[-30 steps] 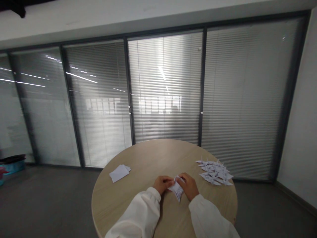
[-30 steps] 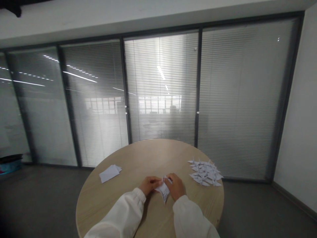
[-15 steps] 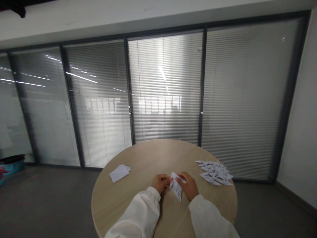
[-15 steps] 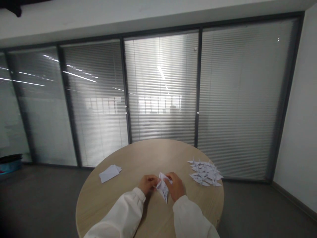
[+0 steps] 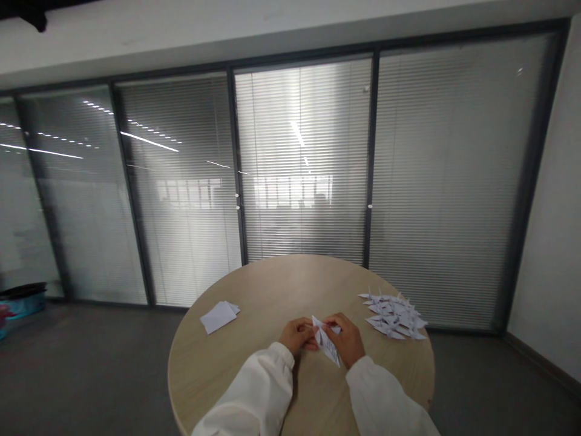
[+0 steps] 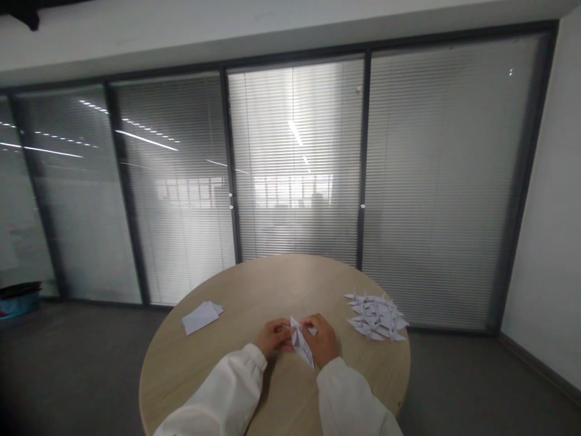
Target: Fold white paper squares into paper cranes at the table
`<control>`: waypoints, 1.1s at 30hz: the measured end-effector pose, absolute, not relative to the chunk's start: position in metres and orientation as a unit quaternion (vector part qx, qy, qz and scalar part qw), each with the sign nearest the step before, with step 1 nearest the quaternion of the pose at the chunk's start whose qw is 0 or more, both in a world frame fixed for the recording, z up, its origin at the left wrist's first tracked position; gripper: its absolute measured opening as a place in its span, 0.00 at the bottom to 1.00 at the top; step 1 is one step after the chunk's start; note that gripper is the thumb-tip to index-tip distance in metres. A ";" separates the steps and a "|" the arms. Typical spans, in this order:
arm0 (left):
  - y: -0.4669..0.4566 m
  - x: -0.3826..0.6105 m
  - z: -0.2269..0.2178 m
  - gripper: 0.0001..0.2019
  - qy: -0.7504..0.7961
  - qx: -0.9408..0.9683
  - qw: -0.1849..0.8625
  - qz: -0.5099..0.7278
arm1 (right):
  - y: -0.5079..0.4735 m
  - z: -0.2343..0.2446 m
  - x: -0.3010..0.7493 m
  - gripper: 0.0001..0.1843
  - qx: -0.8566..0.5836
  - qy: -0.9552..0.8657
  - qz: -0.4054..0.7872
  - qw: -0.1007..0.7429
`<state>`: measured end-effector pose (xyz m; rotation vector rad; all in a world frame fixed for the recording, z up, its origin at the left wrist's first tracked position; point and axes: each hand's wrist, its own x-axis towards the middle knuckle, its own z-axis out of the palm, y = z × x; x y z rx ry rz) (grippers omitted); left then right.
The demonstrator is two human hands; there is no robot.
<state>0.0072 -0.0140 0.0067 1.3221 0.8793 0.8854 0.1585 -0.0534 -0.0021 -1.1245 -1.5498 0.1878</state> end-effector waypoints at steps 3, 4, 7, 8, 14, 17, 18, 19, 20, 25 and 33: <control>-0.013 0.008 0.005 0.22 0.383 0.578 0.608 0.387 | -0.054 -0.002 0.158 0.05 -0.478 -0.664 0.074 0.570; -0.014 0.008 0.004 0.22 0.386 0.579 0.602 0.392 | -0.053 -0.003 0.158 0.05 -0.478 -0.667 0.073 0.567; -0.016 0.009 0.005 0.21 0.397 0.587 0.576 0.407 | -0.053 -0.004 0.158 0.05 -0.482 -0.672 0.069 0.558; -0.017 0.009 0.006 0.21 0.401 0.589 0.570 0.410 | -0.052 -0.005 0.158 0.05 -0.484 -0.673 0.068 0.555; -0.018 0.011 0.007 0.21 0.420 0.588 0.555 0.413 | -0.050 -0.008 0.158 0.06 -0.482 -0.683 0.072 0.544; -0.016 0.010 0.007 0.21 0.418 0.574 0.569 0.415 | -0.050 -0.009 0.158 0.07 -0.470 -0.692 0.075 0.542; -0.016 0.009 0.006 0.21 0.416 0.570 0.572 0.418 | -0.049 -0.009 0.158 0.07 -0.463 -0.697 0.075 0.542; -0.015 0.009 0.006 0.21 0.415 0.567 0.574 0.421 | -0.049 -0.010 0.158 0.08 -0.456 -0.702 0.075 0.542; -0.014 0.008 0.006 0.21 0.415 0.564 0.574 0.425 | -0.049 -0.010 0.158 0.08 -0.449 -0.707 0.074 0.542; -0.014 0.008 0.008 0.21 0.408 0.559 0.581 0.429 | -0.049 -0.011 0.157 0.09 -0.437 -0.723 0.074 0.530; -0.009 0.006 0.002 0.21 0.430 0.579 0.551 0.420 | -0.058 -0.006 0.149 0.10 -0.432 -0.756 0.072 0.485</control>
